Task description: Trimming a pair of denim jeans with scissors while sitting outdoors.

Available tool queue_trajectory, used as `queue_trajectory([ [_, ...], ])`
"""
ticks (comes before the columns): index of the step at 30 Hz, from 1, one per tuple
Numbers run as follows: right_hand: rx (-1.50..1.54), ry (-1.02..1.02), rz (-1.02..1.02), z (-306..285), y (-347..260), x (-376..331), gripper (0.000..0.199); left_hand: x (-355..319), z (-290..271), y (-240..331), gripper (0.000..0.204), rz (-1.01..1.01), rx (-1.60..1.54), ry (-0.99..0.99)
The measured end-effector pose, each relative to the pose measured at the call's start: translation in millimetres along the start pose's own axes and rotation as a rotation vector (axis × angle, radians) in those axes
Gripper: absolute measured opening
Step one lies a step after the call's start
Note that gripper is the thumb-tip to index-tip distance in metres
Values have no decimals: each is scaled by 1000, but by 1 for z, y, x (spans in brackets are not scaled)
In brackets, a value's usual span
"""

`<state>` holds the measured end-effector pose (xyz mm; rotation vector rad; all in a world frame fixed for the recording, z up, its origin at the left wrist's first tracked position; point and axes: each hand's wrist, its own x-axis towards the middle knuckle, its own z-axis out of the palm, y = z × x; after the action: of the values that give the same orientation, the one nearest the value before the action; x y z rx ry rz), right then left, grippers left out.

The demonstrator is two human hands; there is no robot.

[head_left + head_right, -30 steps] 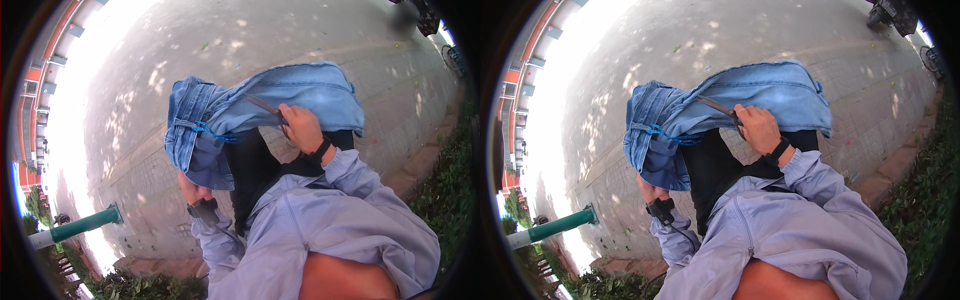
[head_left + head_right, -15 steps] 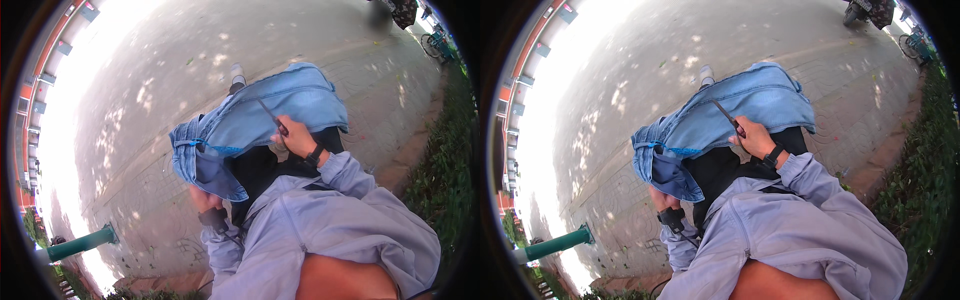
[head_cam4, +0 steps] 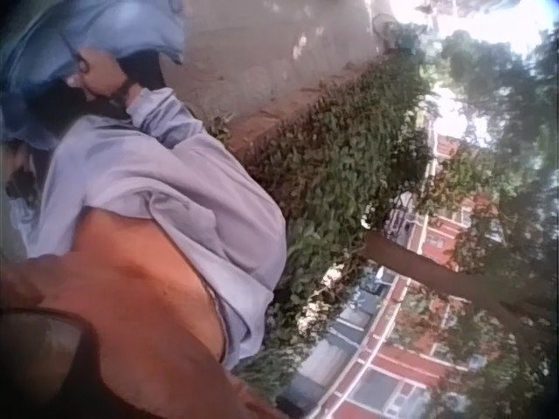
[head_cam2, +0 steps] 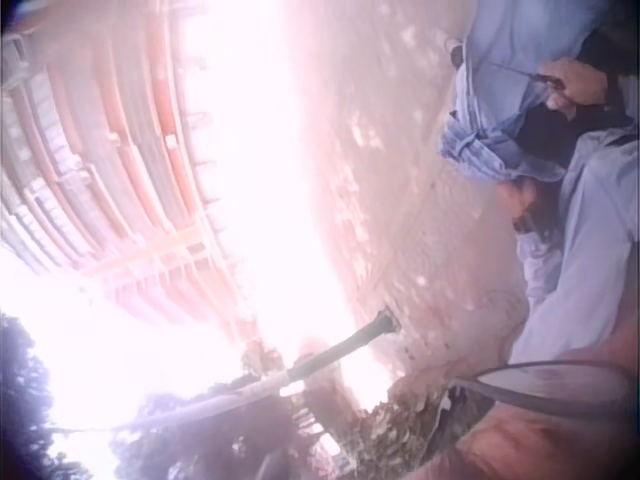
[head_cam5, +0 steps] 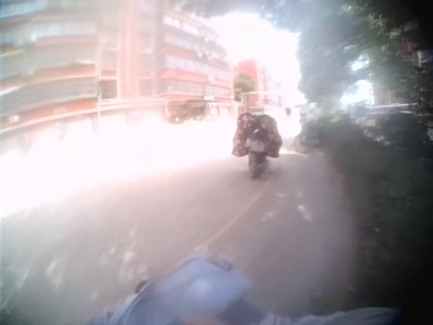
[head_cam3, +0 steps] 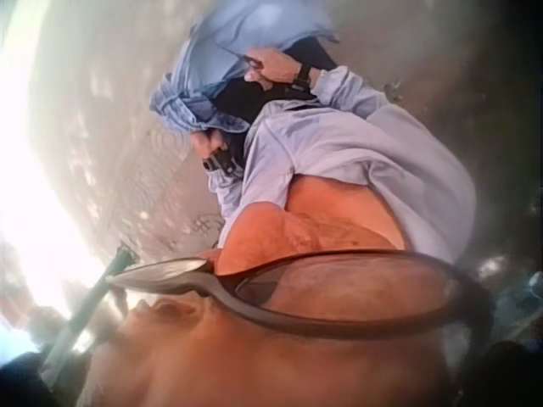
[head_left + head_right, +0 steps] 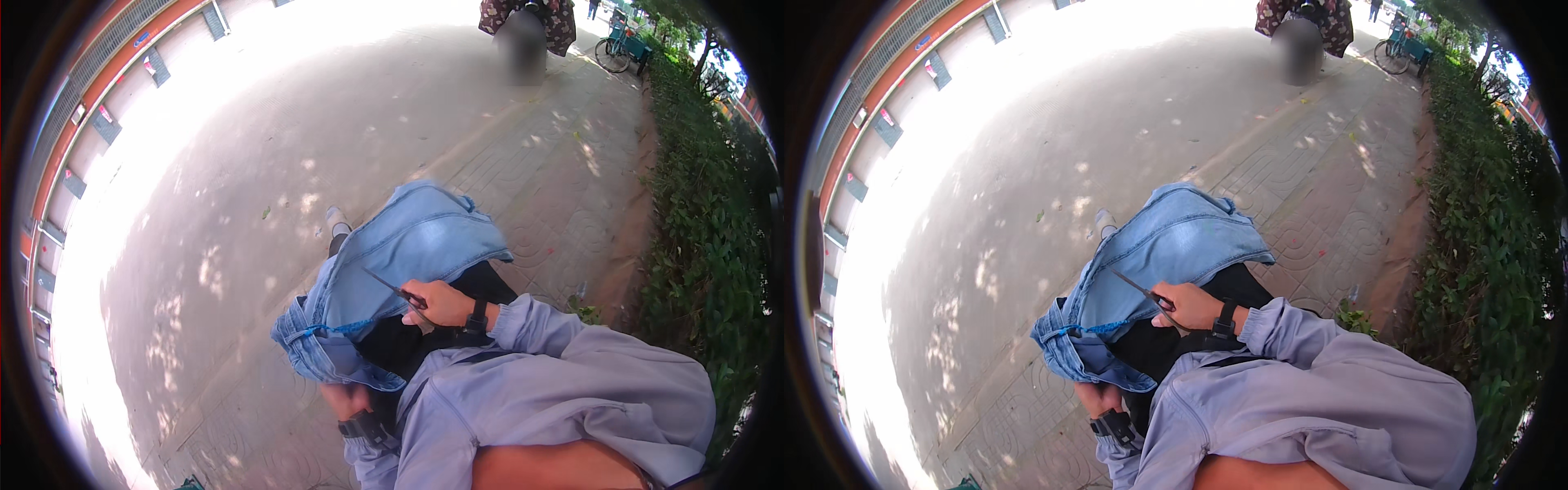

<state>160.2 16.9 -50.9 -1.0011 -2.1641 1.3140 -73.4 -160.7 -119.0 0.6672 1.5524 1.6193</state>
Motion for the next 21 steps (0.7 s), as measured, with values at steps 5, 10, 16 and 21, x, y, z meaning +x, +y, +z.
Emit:
queue_trajectory([
  [5,56,-39,19,0,-4,-2,51,12,-7,-5,55,274,393,-118],
  [10,132,-55,87,-3,-11,-5,54,12,13,10,51,73,59,-105],
  [16,202,-70,51,-2,-22,-7,58,23,2,-8,52,137,224,-134],
  [21,207,-64,10,-5,-22,-8,58,11,25,37,43,375,624,-89],
])
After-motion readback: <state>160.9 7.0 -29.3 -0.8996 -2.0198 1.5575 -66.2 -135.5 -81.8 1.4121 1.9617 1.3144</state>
